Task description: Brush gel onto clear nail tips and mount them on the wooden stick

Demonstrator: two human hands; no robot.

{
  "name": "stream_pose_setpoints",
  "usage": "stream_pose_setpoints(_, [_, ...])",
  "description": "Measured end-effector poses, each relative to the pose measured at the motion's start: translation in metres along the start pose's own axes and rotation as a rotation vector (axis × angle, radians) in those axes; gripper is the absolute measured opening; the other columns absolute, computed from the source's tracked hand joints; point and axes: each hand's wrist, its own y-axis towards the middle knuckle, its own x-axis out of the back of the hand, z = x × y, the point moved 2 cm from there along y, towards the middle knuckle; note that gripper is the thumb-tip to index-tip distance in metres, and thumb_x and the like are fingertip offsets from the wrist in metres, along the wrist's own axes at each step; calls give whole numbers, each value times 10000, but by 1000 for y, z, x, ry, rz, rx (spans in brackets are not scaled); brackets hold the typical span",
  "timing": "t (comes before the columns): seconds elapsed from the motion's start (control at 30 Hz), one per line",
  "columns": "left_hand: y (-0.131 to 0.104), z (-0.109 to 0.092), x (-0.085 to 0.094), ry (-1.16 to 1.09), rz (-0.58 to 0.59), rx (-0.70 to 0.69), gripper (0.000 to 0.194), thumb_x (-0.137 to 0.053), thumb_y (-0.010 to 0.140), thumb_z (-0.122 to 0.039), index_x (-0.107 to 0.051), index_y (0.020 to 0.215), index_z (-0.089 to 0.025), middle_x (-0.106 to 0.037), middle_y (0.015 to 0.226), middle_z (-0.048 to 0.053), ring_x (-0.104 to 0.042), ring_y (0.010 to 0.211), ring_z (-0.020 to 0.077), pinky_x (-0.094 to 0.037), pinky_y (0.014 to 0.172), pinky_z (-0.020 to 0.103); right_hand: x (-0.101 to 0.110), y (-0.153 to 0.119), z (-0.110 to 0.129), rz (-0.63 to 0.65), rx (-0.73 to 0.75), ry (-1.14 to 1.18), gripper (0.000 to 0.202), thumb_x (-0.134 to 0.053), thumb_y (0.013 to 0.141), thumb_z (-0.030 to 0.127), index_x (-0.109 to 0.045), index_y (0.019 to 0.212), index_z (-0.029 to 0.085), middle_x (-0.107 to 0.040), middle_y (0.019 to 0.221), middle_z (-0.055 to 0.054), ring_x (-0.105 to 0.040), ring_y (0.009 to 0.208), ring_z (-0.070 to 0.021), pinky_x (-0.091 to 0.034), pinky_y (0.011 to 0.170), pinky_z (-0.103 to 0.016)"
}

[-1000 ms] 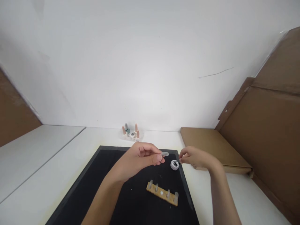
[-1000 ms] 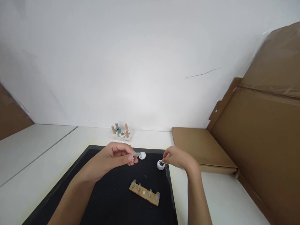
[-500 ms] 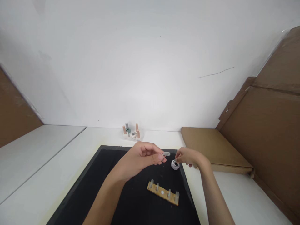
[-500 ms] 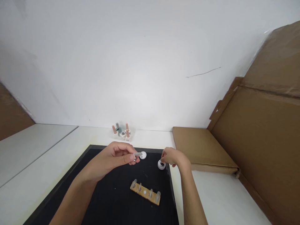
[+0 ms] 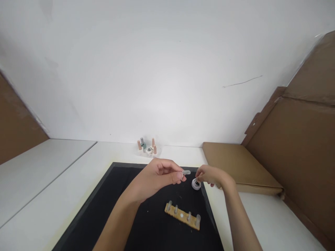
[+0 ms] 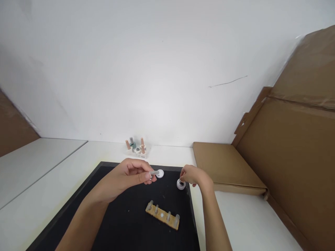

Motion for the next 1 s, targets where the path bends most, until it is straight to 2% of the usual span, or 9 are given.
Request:
stream_pose_setpoints(0.17, [-2,-2,1,1,-8,-3,114,-792,778,-286,-799,781,-172,-764,778,38,-637,744,154,-490,734,274,2,-8,3,-29,5,-1,291,-621,956,336,-623,1192,165,-662,1189,-81,-676,987,-210,-587,832,-410])
stream_pose_setpoints(0.3, [-5,-2,4,-8,-15,-21,119,-796,780,-291,-800,781,-172,-751,768,36,-625,737,156,-489,732,275,8,-25,6,-154,117,22,247,-614,960,350,-648,1111,157,-688,1085,-59,-683,885,-178,-592,767,-362])
stream_pose_setpoints(0.43, [-6,-1,6,-42,-22,-49,125,-793,795,-295,-794,774,-172,-742,753,25,-623,738,143,-489,730,255,17,-60,19,-444,378,82,212,-616,943,342,-678,887,147,-687,866,-20,-655,789,-167,-551,723,-335])
stream_pose_setpoints(0.5, [-6,-1,7,-62,-23,-63,141,-795,799,-308,-791,769,-170,-743,741,21,-620,723,133,-490,725,248,19,-82,27,-618,521,147,260,-539,958,311,-683,791,173,-704,858,-46,-641,774,-182,-520,690,-328])
stream_pose_setpoints(0.67, [-8,-3,7,-109,-18,-85,187,-816,782,-347,-781,736,-169,-753,737,18,-612,687,118,-495,714,240,7,-127,41,-969,884,335,247,-528,951,349,-706,820,239,-736,923,-55,-661,829,-201,-498,641,-311])
stream_pose_setpoints(0.73, [-9,-4,7,-123,-16,-85,201,-823,775,-356,-777,722,-167,-757,741,20,-612,680,115,-495,708,238,-2,-140,44,-1111,1064,445,139,-589,940,243,-716,900,283,-739,897,-10,-658,792,-168,-500,655,-292])
stream_pose_setpoints(0.77, [-10,-4,6,-127,-13,-82,206,-825,773,-358,-777,719,-165,-759,741,21,-614,680,115,-495,708,238,-6,-144,45,-1155,1144,479,165,-609,931,185,-723,937,304,-741,909,6,-659,794,-156,-506,671,-285])
stream_pose_setpoints(0.83, [-11,-5,6,-132,-8,-77,211,-831,768,-359,-780,718,-161,-759,732,25,-617,681,118,-495,706,238,-12,-150,48,-1187,1235,494,247,-629,913,116,-734,996,323,-745,932,17,-662,796,-148,-515,678,-277])
stream_pose_setpoints(1.0, [-9,-7,2,-136,10,-68,214,-837,762,-360,-788,727,-155,-757,714,28,-623,694,130,-496,711,245,-14,-151,57,-1122,1245,494,244,-631,910,106,-706,1045,295,-739,855,2,-674,724,-154,-537,601,-274])
